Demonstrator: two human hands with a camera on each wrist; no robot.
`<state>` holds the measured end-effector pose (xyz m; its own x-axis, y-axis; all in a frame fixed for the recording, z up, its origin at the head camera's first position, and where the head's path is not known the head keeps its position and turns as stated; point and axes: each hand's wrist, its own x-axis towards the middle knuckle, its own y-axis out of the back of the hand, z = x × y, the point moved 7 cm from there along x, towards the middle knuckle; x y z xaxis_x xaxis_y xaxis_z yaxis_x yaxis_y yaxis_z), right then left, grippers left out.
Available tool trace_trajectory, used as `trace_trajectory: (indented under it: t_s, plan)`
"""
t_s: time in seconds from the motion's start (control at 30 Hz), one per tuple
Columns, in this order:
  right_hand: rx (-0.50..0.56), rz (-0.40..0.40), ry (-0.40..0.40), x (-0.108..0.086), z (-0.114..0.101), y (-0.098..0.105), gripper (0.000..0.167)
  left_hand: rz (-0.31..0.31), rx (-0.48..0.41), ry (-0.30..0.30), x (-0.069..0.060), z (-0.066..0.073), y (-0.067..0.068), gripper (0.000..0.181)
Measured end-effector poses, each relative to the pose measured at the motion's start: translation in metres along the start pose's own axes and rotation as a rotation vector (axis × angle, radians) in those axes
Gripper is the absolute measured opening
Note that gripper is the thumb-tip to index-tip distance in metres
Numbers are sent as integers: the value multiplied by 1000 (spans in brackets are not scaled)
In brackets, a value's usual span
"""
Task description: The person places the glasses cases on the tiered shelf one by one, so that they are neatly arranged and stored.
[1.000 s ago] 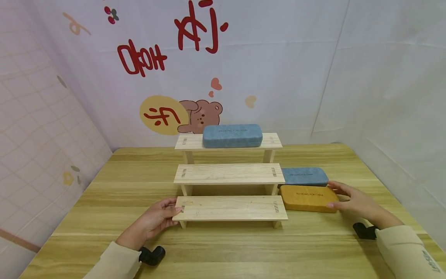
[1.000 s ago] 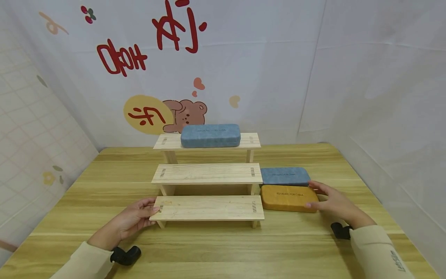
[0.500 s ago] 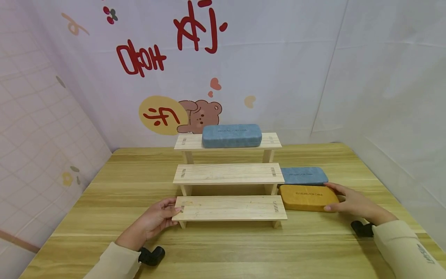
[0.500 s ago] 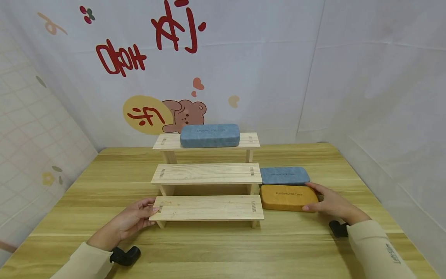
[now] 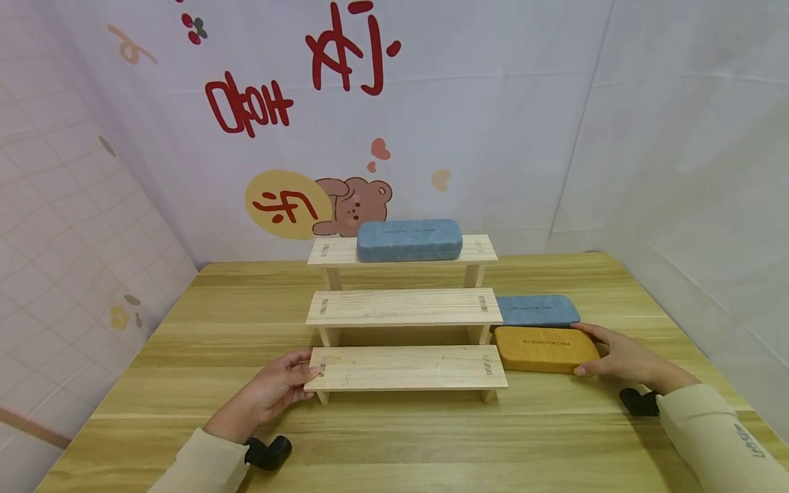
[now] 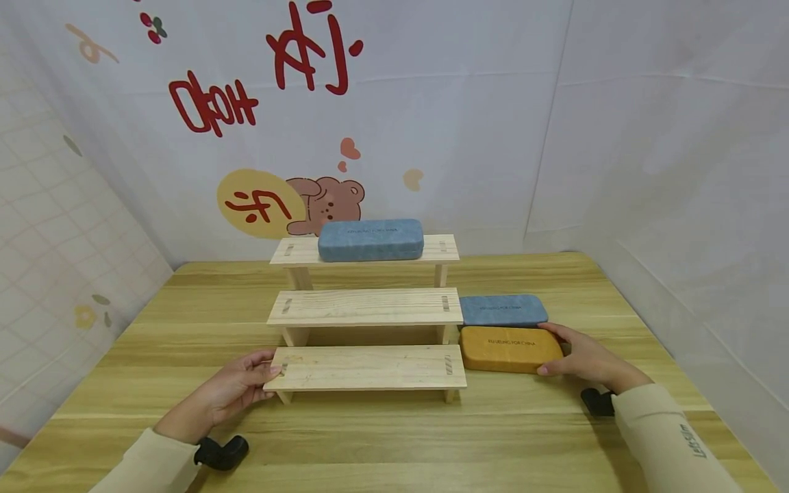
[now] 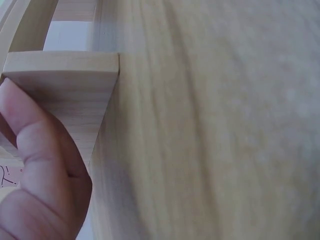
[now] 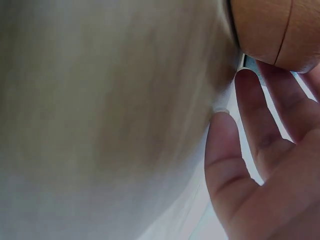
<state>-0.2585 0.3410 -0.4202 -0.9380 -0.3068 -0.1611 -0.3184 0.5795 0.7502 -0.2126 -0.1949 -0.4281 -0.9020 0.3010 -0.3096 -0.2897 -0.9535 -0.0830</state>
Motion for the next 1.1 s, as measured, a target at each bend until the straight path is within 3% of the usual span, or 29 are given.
trace_trajectory:
  t_s: [0.63,1.1]
  plan:
    - [8,89,33,-2,-3,9,81,3,4,4,-1,-1,0,64]
    - [144,138,64,-12,3,19,74,3,17,7,-1,0,0,64]
